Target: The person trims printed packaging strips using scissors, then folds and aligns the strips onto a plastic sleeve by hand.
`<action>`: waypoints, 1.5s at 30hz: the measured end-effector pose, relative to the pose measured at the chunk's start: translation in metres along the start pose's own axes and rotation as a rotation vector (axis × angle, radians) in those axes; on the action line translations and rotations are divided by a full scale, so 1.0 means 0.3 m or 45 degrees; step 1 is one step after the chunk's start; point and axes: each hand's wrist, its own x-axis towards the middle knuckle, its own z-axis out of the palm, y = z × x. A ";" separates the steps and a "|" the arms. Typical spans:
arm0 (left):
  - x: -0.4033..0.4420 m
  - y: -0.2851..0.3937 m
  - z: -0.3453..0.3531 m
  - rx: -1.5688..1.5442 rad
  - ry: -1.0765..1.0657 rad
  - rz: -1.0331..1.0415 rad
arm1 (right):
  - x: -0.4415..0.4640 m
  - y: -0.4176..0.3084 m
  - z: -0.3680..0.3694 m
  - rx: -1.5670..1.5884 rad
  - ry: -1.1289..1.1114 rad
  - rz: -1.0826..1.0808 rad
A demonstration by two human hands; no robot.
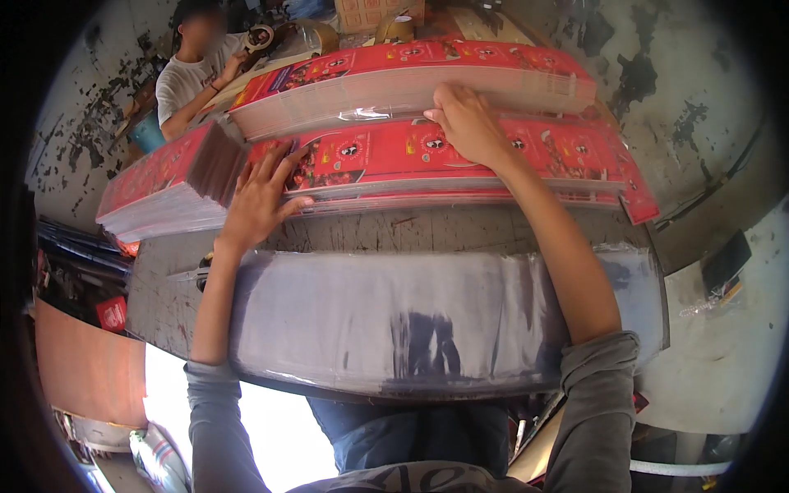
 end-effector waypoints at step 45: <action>-0.011 0.015 -0.237 -2.566 0.134 -0.214 | -0.265 -0.114 -0.410 -0.922 0.224 -0.229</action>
